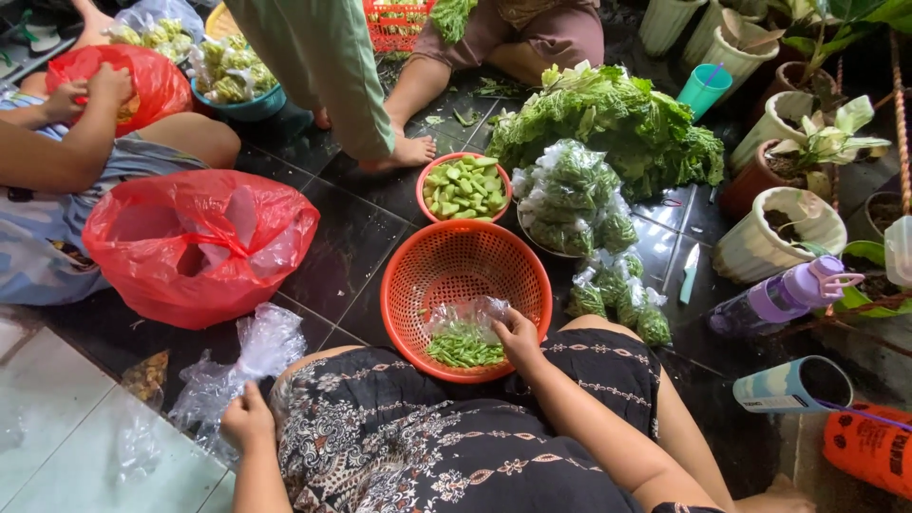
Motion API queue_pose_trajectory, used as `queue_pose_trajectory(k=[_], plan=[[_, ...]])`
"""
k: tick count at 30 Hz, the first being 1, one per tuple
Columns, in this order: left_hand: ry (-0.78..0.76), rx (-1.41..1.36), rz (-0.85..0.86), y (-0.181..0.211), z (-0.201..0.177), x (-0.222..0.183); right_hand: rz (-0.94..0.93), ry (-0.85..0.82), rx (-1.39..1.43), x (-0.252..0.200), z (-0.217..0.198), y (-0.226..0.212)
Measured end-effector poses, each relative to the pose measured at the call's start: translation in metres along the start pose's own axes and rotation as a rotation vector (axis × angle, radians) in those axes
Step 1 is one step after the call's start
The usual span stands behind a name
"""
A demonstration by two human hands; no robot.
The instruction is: A person is sitting on the floor sorting green beans and placing them into small plastic bags for packaging.
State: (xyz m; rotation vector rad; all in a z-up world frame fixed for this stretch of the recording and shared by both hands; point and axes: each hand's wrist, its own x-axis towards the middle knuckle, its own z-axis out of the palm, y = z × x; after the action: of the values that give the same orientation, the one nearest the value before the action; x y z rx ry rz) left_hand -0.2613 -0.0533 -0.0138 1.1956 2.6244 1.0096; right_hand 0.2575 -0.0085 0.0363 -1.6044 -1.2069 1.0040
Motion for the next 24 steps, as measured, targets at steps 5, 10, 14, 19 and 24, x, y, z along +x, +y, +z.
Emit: queue_pose_trajectory(k=[5,10,14,19,24], plan=[[0.177,-0.384,0.1,0.09,0.013,0.004,-0.052,-0.053,0.06,-0.004,0.003,-0.002],[-0.136,-0.551,0.587,0.195,0.078,-0.053,-0.202,0.037,0.292,-0.007,0.003,-0.007],[-0.563,-0.853,0.354,0.213,0.125,-0.107,-0.133,-0.002,0.422,-0.018,0.002,-0.025],[-0.856,-1.186,-0.129,0.212,0.129,-0.106,-0.094,-0.155,0.483,-0.031,0.0,-0.051],[-0.713,-0.977,-0.015,0.189,0.161,-0.101,-0.151,-0.191,0.433,-0.019,0.007,-0.037]])
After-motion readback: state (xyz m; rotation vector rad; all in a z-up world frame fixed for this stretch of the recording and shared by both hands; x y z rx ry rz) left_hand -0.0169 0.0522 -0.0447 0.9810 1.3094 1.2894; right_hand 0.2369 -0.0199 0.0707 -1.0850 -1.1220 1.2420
